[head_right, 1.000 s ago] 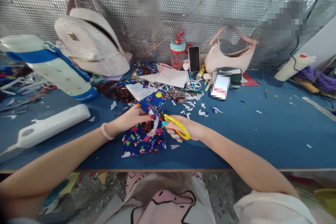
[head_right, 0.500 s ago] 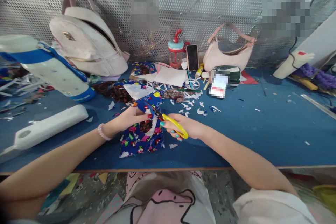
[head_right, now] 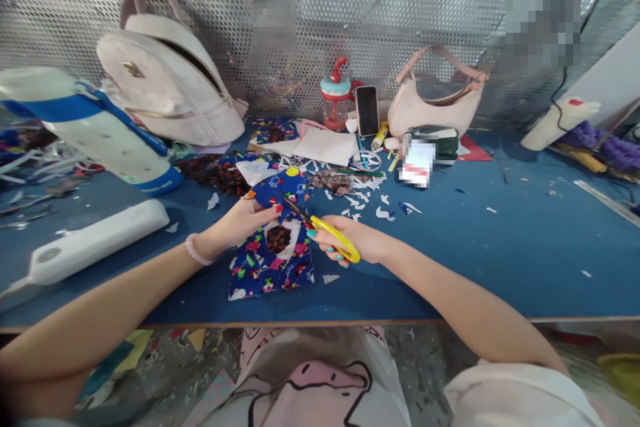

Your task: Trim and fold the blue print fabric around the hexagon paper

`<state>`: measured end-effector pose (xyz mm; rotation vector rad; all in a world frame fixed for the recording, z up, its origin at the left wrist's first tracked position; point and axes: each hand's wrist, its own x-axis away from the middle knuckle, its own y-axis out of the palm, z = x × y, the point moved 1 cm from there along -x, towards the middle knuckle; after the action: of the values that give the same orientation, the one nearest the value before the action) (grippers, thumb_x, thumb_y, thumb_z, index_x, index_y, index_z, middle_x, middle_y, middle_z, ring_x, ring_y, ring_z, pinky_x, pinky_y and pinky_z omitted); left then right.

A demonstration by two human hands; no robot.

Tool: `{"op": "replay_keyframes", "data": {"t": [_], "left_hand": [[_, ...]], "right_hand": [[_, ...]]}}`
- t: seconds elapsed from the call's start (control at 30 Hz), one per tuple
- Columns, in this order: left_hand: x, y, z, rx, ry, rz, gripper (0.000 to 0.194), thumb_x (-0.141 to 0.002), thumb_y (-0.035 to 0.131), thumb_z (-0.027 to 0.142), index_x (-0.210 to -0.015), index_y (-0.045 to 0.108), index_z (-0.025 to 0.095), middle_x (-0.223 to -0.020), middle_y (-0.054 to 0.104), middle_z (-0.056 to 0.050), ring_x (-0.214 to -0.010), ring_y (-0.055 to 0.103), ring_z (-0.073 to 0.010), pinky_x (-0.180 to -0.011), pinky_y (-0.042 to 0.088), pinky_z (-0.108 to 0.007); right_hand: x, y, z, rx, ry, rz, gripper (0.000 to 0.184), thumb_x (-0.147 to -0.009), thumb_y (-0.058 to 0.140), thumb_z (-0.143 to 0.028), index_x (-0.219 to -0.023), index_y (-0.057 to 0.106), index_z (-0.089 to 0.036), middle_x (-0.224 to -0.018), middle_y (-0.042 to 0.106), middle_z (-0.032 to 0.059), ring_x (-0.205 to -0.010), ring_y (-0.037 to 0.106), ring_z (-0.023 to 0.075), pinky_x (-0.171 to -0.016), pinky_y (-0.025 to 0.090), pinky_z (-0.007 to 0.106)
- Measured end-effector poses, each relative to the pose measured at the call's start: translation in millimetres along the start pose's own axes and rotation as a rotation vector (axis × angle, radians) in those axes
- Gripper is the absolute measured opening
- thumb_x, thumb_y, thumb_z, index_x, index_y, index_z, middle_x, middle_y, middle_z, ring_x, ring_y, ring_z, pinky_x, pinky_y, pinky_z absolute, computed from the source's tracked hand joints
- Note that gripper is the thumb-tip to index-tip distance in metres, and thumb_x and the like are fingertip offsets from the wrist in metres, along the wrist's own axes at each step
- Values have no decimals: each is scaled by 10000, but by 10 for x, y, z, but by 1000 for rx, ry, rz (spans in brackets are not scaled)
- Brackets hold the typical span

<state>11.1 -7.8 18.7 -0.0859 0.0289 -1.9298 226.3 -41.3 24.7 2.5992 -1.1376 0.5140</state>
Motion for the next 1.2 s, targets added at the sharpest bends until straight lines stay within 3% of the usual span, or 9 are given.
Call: {"op": "replay_keyframes", "data": {"t": [0.4, 0.73, 0.97, 1.2], "left_hand": [[-4, -23, -61, -60, 13, -4, 410, -636, 754, 458, -843, 530, 183, -720, 638, -7, -735, 606, -188, -625, 505, -280], [-8, -13, -50, -91, -5, -20, 344, -667, 725, 386, -830, 490, 195, -690, 616, 1, -724, 610, -195, -624, 492, -287], [-3, -31, -164, -79, 4, -45, 422, -655, 730, 410, -912, 498, 170, -770, 628, 8, -670, 583, -131, -624, 479, -266], [-17, -31, -189, -97, 21, -59, 391, -681, 716, 415, -903, 514, 164, -776, 629, 7, -662, 577, -122, -628, 486, -264]], "right_hand": [[1, -8, 20, -4, -44, -23, 506, -707, 665, -625, -805, 380, -219, -588, 358, -100, -444, 355, 35, -357, 319, 142], [-6, -11, 25, 6, -24, -7, 508, -708, 666, -622, -804, 376, -217, -582, 355, -108, -432, 348, 27, -357, 320, 142], [-5, 8, 20, -4, -30, -1, 507, -700, 675, -613, -789, 373, -216, -581, 374, -107, -427, 359, 29, -353, 317, 147], [-9, 12, 18, -12, -39, -4, 497, -710, 671, -603, -778, 368, -215, -576, 375, -109, -421, 357, 27, -352, 311, 147]]}}
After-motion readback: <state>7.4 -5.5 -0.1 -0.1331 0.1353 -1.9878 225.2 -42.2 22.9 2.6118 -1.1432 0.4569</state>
